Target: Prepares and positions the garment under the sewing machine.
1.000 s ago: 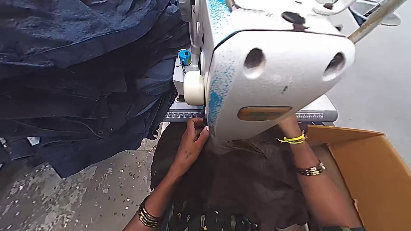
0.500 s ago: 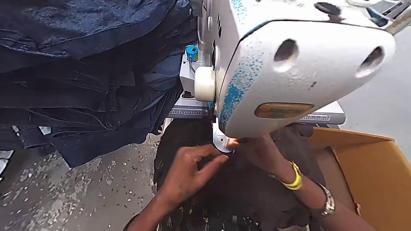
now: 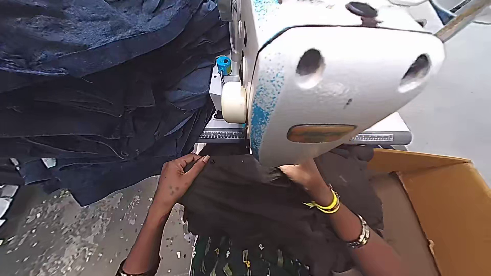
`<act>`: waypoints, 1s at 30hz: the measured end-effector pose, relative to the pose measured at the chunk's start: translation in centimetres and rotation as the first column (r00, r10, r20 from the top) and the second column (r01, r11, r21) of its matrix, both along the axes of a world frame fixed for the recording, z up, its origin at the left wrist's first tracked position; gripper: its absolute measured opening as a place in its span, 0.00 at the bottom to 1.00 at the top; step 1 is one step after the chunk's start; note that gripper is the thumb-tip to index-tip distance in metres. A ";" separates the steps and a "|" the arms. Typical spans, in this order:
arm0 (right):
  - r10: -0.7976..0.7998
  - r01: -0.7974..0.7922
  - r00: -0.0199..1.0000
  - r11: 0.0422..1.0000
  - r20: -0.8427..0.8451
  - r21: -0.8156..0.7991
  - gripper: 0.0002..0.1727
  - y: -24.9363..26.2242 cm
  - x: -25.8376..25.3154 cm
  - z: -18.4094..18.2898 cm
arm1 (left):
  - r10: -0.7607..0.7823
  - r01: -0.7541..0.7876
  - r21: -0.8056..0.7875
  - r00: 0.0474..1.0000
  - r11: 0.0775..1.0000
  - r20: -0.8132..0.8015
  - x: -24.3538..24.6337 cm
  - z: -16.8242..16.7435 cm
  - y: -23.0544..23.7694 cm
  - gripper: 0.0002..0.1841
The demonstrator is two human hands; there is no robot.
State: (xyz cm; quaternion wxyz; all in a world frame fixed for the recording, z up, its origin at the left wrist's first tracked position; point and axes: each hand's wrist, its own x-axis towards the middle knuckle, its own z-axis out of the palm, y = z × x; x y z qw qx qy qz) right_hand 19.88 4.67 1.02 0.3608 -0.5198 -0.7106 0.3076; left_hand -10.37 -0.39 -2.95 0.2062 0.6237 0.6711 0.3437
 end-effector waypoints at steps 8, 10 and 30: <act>0.018 -0.018 1.000 0.999 0.010 0.037 0.18 0.8 6.6 -0.8 | -0.077 0.076 0.128 0.997 0.989 0.007 3.2 2.1 1.3 0.19; 0.010 -0.014 0.993 0.999 0.121 0.034 0.23 0.8 9.3 -0.7 | -0.078 0.080 0.126 0.997 0.989 -0.025 3.3 2.1 1.4 0.21; -0.381 0.045 0.806 0.802 0.453 0.595 0.08 7.9 8.4 -2.9 | -0.083 0.103 -0.035 0.928 0.994 0.362 11.0 1.2 1.5 0.30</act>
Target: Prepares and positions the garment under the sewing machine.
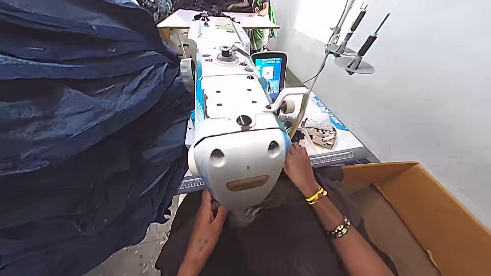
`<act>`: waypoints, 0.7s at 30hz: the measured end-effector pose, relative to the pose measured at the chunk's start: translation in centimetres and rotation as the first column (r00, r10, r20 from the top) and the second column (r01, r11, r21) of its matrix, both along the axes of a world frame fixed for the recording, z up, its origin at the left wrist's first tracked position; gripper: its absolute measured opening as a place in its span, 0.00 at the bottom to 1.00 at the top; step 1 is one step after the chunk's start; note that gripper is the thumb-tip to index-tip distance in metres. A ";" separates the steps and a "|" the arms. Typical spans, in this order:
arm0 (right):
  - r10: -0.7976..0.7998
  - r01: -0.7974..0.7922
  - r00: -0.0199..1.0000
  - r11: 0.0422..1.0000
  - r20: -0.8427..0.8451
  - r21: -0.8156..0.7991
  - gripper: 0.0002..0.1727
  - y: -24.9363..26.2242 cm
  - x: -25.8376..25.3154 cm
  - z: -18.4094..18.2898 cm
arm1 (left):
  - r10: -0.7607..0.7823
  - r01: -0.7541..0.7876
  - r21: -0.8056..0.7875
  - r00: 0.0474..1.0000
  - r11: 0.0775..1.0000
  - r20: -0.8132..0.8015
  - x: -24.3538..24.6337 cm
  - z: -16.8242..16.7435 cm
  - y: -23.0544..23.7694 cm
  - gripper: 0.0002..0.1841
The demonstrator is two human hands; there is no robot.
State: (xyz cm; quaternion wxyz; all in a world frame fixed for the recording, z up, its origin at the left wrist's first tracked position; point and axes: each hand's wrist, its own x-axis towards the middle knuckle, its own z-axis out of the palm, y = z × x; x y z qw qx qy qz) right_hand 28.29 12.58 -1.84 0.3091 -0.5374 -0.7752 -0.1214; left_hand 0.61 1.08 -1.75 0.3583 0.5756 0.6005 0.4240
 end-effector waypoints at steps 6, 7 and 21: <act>-0.055 0.004 0.921 0.991 -0.386 -0.131 0.10 -1.9 1.9 1.6 | 0.043 -0.042 -0.016 0.992 0.999 0.122 0.4 -0.4 0.4 0.27; -0.063 -0.019 0.897 0.983 -0.437 -0.181 0.10 -2.1 2.1 2.1 | 0.040 -0.038 -0.012 0.992 0.999 0.116 0.4 -0.4 0.6 0.25; 0.497 -0.513 0.858 0.818 0.129 0.262 0.12 -7.4 -7.9 3.8 | -0.310 0.378 0.348 0.921 0.858 -0.235 -0.8 1.5 -3.8 0.16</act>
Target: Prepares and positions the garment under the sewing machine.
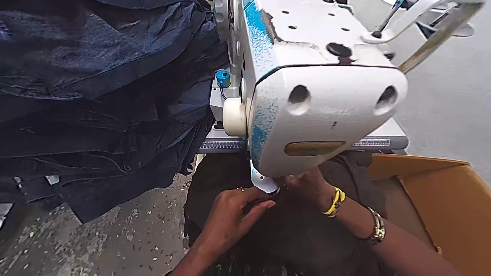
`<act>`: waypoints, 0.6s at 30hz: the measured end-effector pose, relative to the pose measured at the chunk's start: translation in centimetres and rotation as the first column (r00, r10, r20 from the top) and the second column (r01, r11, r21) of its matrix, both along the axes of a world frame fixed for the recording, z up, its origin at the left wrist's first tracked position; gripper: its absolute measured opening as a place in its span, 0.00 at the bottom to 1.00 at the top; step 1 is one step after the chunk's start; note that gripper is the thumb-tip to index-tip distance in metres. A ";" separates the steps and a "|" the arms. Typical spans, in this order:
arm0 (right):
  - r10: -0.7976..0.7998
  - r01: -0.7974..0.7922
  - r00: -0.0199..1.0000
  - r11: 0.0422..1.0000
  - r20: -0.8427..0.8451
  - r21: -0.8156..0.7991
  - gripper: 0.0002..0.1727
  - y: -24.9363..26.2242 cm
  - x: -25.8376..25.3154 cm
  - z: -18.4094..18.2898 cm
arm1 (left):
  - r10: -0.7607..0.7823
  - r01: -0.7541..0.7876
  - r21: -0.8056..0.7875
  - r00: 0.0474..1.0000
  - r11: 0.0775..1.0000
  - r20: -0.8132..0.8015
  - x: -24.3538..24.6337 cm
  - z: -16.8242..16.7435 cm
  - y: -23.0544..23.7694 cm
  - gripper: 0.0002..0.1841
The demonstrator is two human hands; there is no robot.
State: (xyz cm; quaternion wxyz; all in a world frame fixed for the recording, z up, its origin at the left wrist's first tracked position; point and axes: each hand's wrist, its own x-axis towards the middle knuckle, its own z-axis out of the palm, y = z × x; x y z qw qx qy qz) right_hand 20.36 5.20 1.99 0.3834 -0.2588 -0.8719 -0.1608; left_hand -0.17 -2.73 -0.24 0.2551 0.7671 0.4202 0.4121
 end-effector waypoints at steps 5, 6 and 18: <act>0.177 -0.342 0.935 0.687 -0.308 -0.641 0.18 -2.2 1.2 -0.9 | 0.080 -0.077 -0.028 0.986 0.997 0.144 -4.0 1.7 0.3 0.14; 0.098 -0.293 0.945 0.681 -0.313 -0.671 0.18 -2.1 1.5 -1.0 | 0.168 -0.163 -0.055 0.980 0.985 0.106 -5.8 1.7 0.8 0.14; -0.250 -0.088 0.937 0.504 -0.243 -0.859 0.19 -0.3 1.2 -0.5 | 0.453 -0.475 -0.139 0.877 0.869 -0.161 -9.9 -2.0 2.9 0.18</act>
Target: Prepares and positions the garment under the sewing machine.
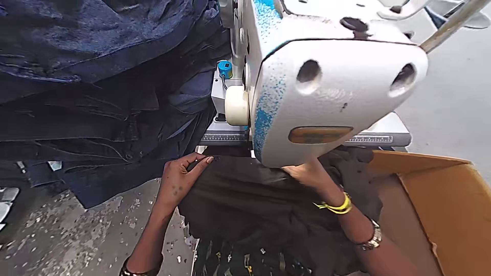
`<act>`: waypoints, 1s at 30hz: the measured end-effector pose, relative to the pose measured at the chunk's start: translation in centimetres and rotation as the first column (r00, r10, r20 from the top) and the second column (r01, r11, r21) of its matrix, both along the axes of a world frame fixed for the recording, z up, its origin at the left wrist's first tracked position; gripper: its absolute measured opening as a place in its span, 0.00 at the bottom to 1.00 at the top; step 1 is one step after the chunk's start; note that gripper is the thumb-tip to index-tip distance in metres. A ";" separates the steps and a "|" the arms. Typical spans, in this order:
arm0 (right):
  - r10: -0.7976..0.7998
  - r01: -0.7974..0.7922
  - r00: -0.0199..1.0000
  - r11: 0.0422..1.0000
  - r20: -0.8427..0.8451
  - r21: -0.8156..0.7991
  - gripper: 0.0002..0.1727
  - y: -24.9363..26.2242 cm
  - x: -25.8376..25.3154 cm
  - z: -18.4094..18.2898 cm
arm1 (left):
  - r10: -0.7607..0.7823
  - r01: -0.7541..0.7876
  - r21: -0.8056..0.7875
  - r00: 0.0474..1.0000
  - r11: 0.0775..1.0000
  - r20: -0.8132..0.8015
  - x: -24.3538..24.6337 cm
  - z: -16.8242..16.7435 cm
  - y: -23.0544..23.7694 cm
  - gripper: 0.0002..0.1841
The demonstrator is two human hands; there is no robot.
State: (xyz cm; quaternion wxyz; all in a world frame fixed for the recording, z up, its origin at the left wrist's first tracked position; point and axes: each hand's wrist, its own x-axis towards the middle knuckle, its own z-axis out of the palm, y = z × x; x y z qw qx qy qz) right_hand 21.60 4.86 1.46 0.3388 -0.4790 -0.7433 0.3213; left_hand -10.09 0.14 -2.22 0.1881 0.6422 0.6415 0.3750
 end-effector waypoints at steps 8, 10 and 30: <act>-0.127 0.083 0.952 0.983 0.280 0.163 0.19 0.6 5.3 0.2 | -0.046 0.057 0.099 0.993 0.993 -0.107 2.4 0.8 0.7 0.20; -0.235 0.139 0.882 0.958 0.408 0.251 0.17 1.7 7.4 0.5 | -0.073 0.089 0.129 0.989 0.988 -0.128 3.1 0.2 0.7 0.19; -0.499 0.416 0.859 0.811 0.114 0.412 0.11 4.8 7.9 -1.5 | -0.066 0.111 -0.064 0.869 0.992 0.491 11.5 0.3 1.7 0.30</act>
